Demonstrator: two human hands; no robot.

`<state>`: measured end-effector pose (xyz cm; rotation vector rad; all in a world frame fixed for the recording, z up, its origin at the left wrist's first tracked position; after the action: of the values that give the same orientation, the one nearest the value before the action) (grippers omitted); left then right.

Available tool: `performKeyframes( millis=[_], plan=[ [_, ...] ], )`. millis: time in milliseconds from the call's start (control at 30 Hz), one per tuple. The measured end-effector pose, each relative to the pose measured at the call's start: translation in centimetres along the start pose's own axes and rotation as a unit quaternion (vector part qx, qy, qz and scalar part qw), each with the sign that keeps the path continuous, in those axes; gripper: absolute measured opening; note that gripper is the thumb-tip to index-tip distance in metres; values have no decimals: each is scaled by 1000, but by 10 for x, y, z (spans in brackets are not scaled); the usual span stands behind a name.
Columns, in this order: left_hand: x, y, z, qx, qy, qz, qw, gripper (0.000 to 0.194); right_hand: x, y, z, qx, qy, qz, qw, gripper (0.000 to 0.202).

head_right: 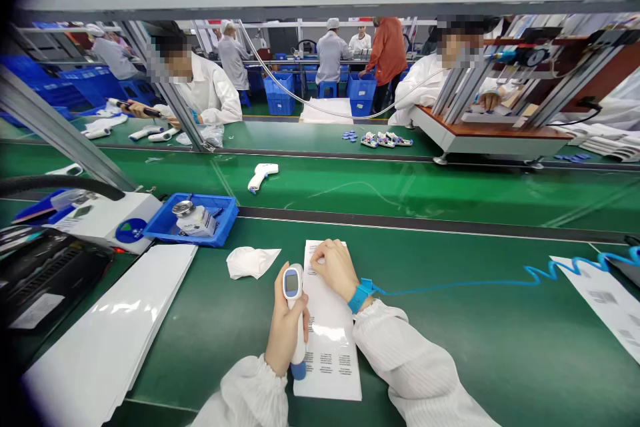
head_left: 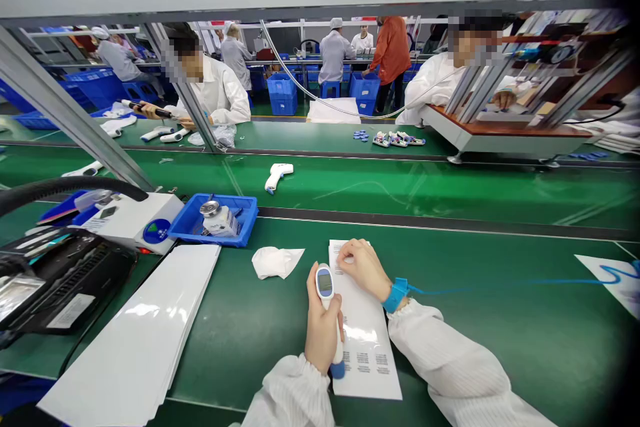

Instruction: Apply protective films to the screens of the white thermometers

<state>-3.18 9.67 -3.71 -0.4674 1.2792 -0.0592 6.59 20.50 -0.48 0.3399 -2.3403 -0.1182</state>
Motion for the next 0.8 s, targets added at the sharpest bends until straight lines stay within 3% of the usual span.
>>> performKeyframes(
  millis=[133,233,300,367,433,467,533,633,700,800],
  plan=[
    [3,2,-1,-5,4,2,1000,70,13,-11,1,22,16,-27,999,13],
    [3,3,-2,-2,-6,-1,1000,69,23,-36,-2,71,97,-34,992,15],
    [2,3,-2,2,-18,-3,1000,70,27,-55,-6,117,202,1,972,15],
    [-2,1,-2,3,-21,4,1000,73,31,-73,-7,185,306,62,932,14],
    [-10,-2,0,4,-14,30,999,73,39,-87,-10,240,355,103,898,11],
    [-13,-4,2,8,-9,45,999,72,43,-88,-14,245,350,103,898,10],
    [-14,-8,12,32,2,56,998,72,48,-82,-31,195,295,68,933,10],
    [-5,-12,28,80,22,42,996,73,51,-68,-57,74,192,19,978,12],
    [-5,-12,33,92,38,62,993,69,50,-61,-63,37,171,12,984,11],
    [-10,-12,35,97,56,99,989,64,48,-54,-61,28,180,20,983,11]
  ],
)
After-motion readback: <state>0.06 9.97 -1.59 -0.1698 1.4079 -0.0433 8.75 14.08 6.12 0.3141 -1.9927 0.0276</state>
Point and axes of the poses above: each hand's wrist, its own y-axis towards the middle knuckle, its own z-axis out of the palm, x = y × z, the point moved 10 cm from there along y, towards the middle knuckle, and after that the axes turned 6 degrees about -x, right-handed, at the moved point
